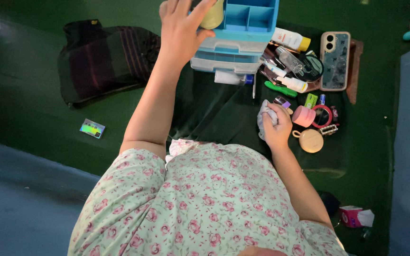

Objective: The person wipes the exterior of several cosmetic containers with a white cloth, including a green tube, a light green jar, a small white bottle, and a silver tube. After wiping each item, the person places it into a blue plastic organizer on the table.

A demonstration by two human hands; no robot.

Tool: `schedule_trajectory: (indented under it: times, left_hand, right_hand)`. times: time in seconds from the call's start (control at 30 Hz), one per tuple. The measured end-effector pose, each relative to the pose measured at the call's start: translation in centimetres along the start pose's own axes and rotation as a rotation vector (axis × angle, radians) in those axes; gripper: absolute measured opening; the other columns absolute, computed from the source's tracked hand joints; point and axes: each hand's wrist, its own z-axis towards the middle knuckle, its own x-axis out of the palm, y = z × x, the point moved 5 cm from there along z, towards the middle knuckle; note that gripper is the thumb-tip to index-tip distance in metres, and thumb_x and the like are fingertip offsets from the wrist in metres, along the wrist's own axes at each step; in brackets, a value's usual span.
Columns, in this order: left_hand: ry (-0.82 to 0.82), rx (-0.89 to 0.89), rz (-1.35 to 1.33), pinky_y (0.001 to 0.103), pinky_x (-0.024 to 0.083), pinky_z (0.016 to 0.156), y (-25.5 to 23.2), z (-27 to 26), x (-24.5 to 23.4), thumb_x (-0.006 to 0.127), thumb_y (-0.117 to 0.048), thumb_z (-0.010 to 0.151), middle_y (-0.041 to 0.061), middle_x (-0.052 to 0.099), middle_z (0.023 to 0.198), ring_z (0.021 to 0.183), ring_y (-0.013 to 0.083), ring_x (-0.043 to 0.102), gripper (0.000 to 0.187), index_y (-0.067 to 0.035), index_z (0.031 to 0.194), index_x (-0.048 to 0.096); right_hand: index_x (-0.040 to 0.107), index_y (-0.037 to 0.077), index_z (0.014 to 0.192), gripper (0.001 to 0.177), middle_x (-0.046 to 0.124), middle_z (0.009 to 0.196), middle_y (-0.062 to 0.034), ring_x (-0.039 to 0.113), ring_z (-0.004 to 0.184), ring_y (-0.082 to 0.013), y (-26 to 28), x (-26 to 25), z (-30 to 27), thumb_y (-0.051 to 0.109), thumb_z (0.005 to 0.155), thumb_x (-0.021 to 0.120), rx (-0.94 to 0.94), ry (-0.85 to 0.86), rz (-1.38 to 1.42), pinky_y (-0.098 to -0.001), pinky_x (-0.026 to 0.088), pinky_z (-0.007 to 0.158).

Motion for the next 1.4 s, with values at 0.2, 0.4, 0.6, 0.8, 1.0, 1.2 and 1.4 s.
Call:
schedule_trajectory:
  times: [0.2, 0.4, 0.6, 0.8, 1.0, 1.2, 1.4]
  left_hand:
    - [0.050, 0.010, 0.038, 0.049, 0.036, 0.104, 0.1, 0.3, 0.2, 0.095, -0.028, 0.073, 0.002, 0.054, 0.139, 0.130, 0.0275, 0.047, 0.084, -0.025, 0.148, 0.057]
    - [0.066, 0.046, 0.026, 0.049, 0.034, 0.103, -0.1, 0.9, 0.0, 0.095, -0.027, 0.069, 0.001, 0.055, 0.140, 0.132, 0.0264, 0.047, 0.085, -0.023, 0.145, 0.057]
    - [0.105, 0.071, -0.004, 0.051, 0.034, 0.099, -0.1, 1.7, -0.7, 0.093, -0.032, 0.073, 0.001, 0.056, 0.132, 0.126, 0.0269, 0.048, 0.072, -0.021, 0.137, 0.061]
    - [0.068, 0.066, 0.005, 0.047, 0.035, 0.099, 0.1, 1.7, -0.2, 0.079, -0.022, 0.096, -0.003, 0.059, 0.130, 0.124, 0.0240, 0.051, 0.041, -0.023, 0.134, 0.064]
    - [0.005, 0.086, 0.024, 0.047, 0.035, 0.100, 0.3, 1.3, 0.7, 0.080, -0.019, 0.093, -0.002, 0.060, 0.128, 0.123, 0.0243, 0.052, 0.037, -0.023, 0.129, 0.069]
    - [-0.009, 0.075, -0.016, 0.048, 0.038, 0.098, 0.8, 0.8, 1.5, 0.083, -0.019, 0.092, -0.002, 0.061, 0.124, 0.120, 0.0240, 0.054, 0.035, -0.022, 0.125, 0.071]
    - [-0.060, 0.071, -0.001, 0.048, 0.039, 0.096, 0.9, 0.6, 1.6, 0.085, -0.020, 0.092, -0.001, 0.062, 0.123, 0.117, 0.0243, 0.056, 0.033, -0.023, 0.123, 0.074]
  right_hand:
    - [0.070, 0.001, 0.117, 0.027, 0.070, 0.119, -0.0156, 0.067, 0.112, -0.0290, -0.3, 0.0, -0.2, 0.006, 0.091, 0.073, 0.017, 0.002, -0.004, -0.0367, 0.051, 0.102]
    - [0.070, 0.001, 0.117, 0.026, 0.069, 0.118, -0.0155, 0.067, 0.110, -0.0289, -0.1, 0.0, 0.0, 0.006, 0.091, 0.074, 0.014, 0.002, -0.011, -0.0365, 0.051, 0.102]
    - [0.070, 0.001, 0.116, 0.026, 0.070, 0.116, -0.0150, 0.067, 0.109, -0.0285, 0.2, -0.1, -0.1, 0.006, 0.090, 0.073, 0.034, 0.010, -0.014, -0.0360, 0.052, 0.100]
    - [0.070, 0.001, 0.117, 0.027, 0.070, 0.117, -0.0150, 0.067, 0.111, -0.0284, 0.2, -0.2, 0.0, 0.005, 0.090, 0.073, 0.026, 0.004, -0.001, -0.0363, 0.051, 0.101]
    - [0.070, 0.001, 0.117, 0.027, 0.069, 0.118, -0.0148, 0.066, 0.111, -0.0277, 0.1, -0.1, -0.1, 0.005, 0.091, 0.073, 0.028, 0.006, 0.019, -0.0357, 0.051, 0.102]
    - [0.070, 0.001, 0.117, 0.027, 0.069, 0.118, -0.0150, 0.066, 0.110, -0.0280, -0.5, 0.0, -0.2, 0.006, 0.091, 0.073, 0.039, -0.004, 0.027, -0.0356, 0.051, 0.101]
    - [0.070, 0.001, 0.117, 0.026, 0.069, 0.119, -0.0156, 0.066, 0.112, -0.0287, -0.6, 0.0, -0.3, 0.006, 0.091, 0.074, 0.015, -0.014, 0.002, -0.0365, 0.051, 0.103]
